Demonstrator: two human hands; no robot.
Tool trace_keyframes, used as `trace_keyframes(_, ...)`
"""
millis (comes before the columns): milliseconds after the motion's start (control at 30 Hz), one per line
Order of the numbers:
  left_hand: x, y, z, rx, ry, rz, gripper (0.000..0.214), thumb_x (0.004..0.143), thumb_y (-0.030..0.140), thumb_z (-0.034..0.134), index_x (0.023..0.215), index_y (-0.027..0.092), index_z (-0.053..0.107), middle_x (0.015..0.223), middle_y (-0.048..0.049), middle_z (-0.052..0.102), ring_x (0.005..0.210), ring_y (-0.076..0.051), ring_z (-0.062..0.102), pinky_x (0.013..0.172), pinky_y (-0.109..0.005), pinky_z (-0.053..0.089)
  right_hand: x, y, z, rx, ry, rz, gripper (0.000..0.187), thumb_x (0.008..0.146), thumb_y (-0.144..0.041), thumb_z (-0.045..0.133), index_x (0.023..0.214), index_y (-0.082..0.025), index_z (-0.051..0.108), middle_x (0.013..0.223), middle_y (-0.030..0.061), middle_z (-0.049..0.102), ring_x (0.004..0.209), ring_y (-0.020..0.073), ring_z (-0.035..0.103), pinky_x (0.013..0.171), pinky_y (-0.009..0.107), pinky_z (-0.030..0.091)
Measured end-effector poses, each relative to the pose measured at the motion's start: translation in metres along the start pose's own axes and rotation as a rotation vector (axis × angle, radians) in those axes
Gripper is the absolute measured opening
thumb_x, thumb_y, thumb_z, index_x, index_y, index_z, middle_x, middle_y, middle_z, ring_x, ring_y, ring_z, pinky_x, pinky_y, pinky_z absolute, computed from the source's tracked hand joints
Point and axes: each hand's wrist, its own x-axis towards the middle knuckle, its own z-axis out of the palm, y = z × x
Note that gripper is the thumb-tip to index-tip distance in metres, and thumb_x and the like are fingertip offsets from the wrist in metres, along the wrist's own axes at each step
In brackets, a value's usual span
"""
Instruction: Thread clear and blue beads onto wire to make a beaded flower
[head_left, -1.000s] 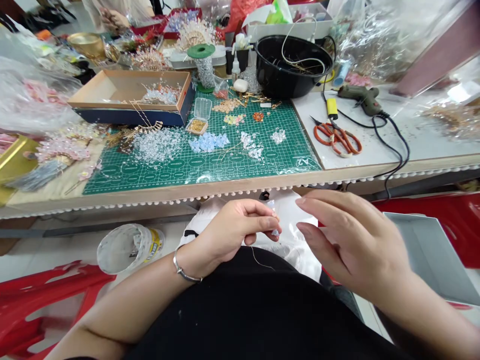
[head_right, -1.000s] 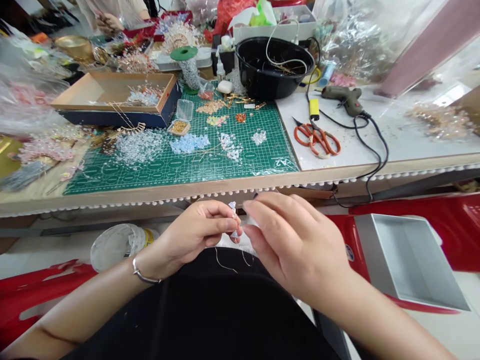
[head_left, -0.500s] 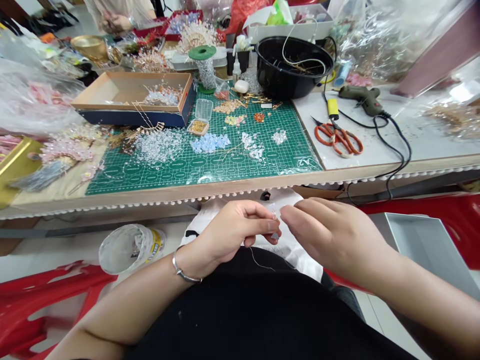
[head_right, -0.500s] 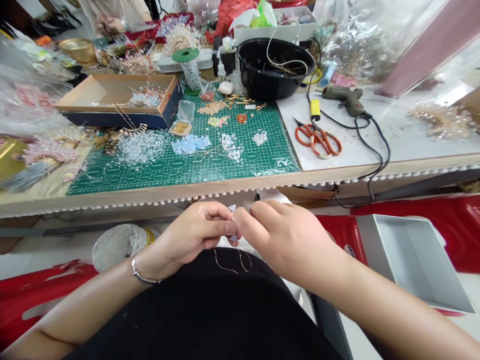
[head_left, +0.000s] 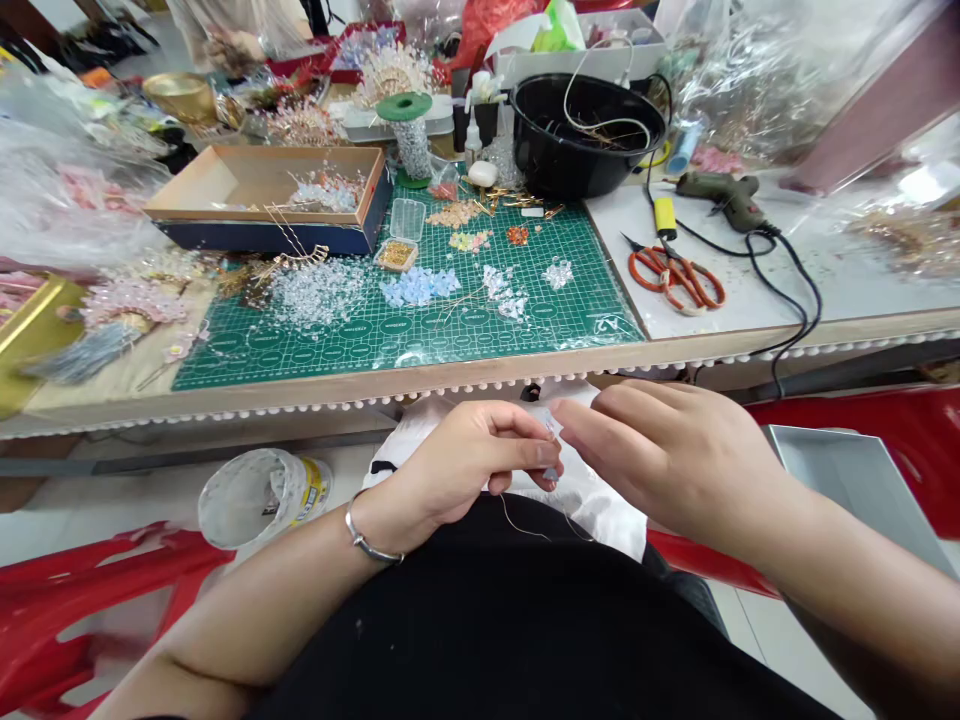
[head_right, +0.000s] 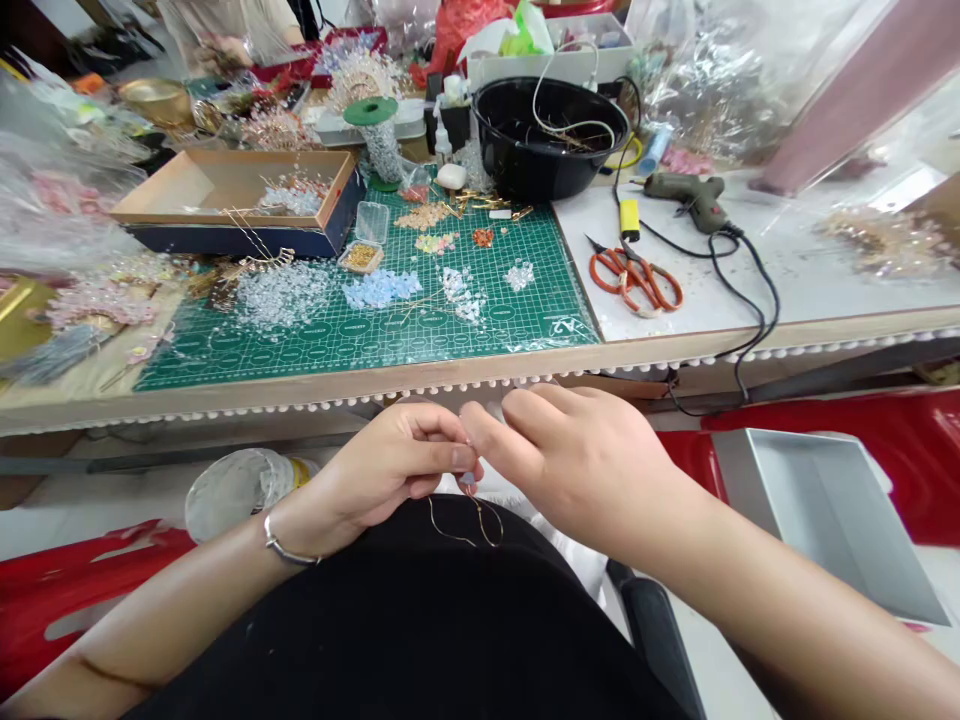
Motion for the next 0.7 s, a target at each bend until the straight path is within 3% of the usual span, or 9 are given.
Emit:
trace_keyframes(67,0.0,0.0,0.0,-0.025,0.008,-0.018,0.013,0.073,0.024,0.071,0.074,0.014,0.063,0.068,-0.0034,0.067,0.062,-0.011,0.062,0.039,-0.017,0.022,0.0,0.0,0.002,0.039,-0.019,0.017,0.008,0.085,-0.015,0.054,0.082,-0.018,0.062,0.061,-0.0011,0.053,0.055,0.0145,0.048,0.052,0.029,0.031)
trace_keyframes(133,0.001,0.0,0.0,-0.047,0.01,-0.029,0.014,0.072,0.023,0.072,0.073,0.014,0.062,0.067,-0.0032,0.067,0.061,-0.011,0.062,0.039,-0.017,0.022,0.0,0.001,0.006,0.063,-0.042,0.069,0.017,0.087,-0.019,0.052,0.072,-0.017,0.061,0.058,-0.0009,0.053,0.053,0.0139,0.049,0.051,0.029,0.031)
trace_keyframes(300,0.002,-0.003,-0.002,-0.054,0.005,-0.021,0.014,0.073,0.023,0.072,0.075,0.014,0.062,0.069,-0.0041,0.067,0.062,-0.011,0.063,0.038,-0.017,0.021,-0.002,0.006,0.006,0.01,-0.04,0.18,0.024,0.09,-0.022,0.049,0.07,-0.018,0.061,0.056,-0.0003,0.057,0.05,0.0139,0.051,0.048,0.029,0.03)
trace_keyframes(400,0.003,-0.004,-0.002,-0.057,0.01,-0.014,0.014,0.073,0.023,0.072,0.074,0.013,0.062,0.07,-0.0043,0.067,0.062,-0.012,0.063,0.038,-0.017,0.022,0.0,0.001,-0.009,-0.088,-0.017,0.19,0.017,0.089,-0.025,0.051,0.086,-0.016,0.065,0.079,0.0069,0.066,0.067,0.0188,0.061,0.055,0.03,0.039)
trace_keyframes(467,0.004,-0.003,-0.001,-0.048,0.01,-0.012,0.014,0.073,0.023,0.071,0.074,0.013,0.062,0.07,-0.0039,0.066,0.06,-0.01,0.062,0.038,-0.017,0.022,0.003,-0.009,-0.02,-0.134,0.025,0.212,0.023,0.088,-0.026,0.053,0.105,-0.014,0.062,0.101,0.013,0.066,0.082,0.0233,0.064,0.062,0.032,0.043)
trace_keyframes(533,0.005,-0.002,0.0,-0.036,0.006,-0.004,0.013,0.074,0.023,0.071,0.075,0.012,0.063,0.067,-0.0031,0.065,0.058,-0.009,0.06,0.038,-0.016,0.023,0.005,-0.02,-0.026,-0.077,0.018,0.212,0.026,0.087,-0.021,0.051,0.112,-0.014,0.058,0.109,0.0129,0.065,0.084,0.0222,0.064,0.062,0.031,0.044)
trace_keyframes(633,0.005,-0.002,0.001,-0.014,0.006,0.007,0.014,0.075,0.025,0.07,0.076,0.013,0.065,0.067,-0.0031,0.066,0.059,-0.009,0.06,0.039,-0.016,0.025,0.007,-0.032,-0.019,0.027,-0.1,0.26,0.016,0.088,-0.014,0.045,0.088,-0.015,0.061,0.083,0.008,0.067,0.063,0.0179,0.062,0.053,0.029,0.04)
trace_keyframes(700,0.005,-0.003,0.0,-0.01,0.011,0.003,0.014,0.075,0.026,0.071,0.075,0.013,0.065,0.068,-0.0035,0.067,0.06,-0.009,0.061,0.039,-0.016,0.025,0.006,-0.033,-0.009,0.062,-0.133,0.3,0.019,0.088,-0.013,0.044,0.075,-0.016,0.058,0.064,0.0038,0.059,0.05,0.0159,0.055,0.047,0.029,0.035)
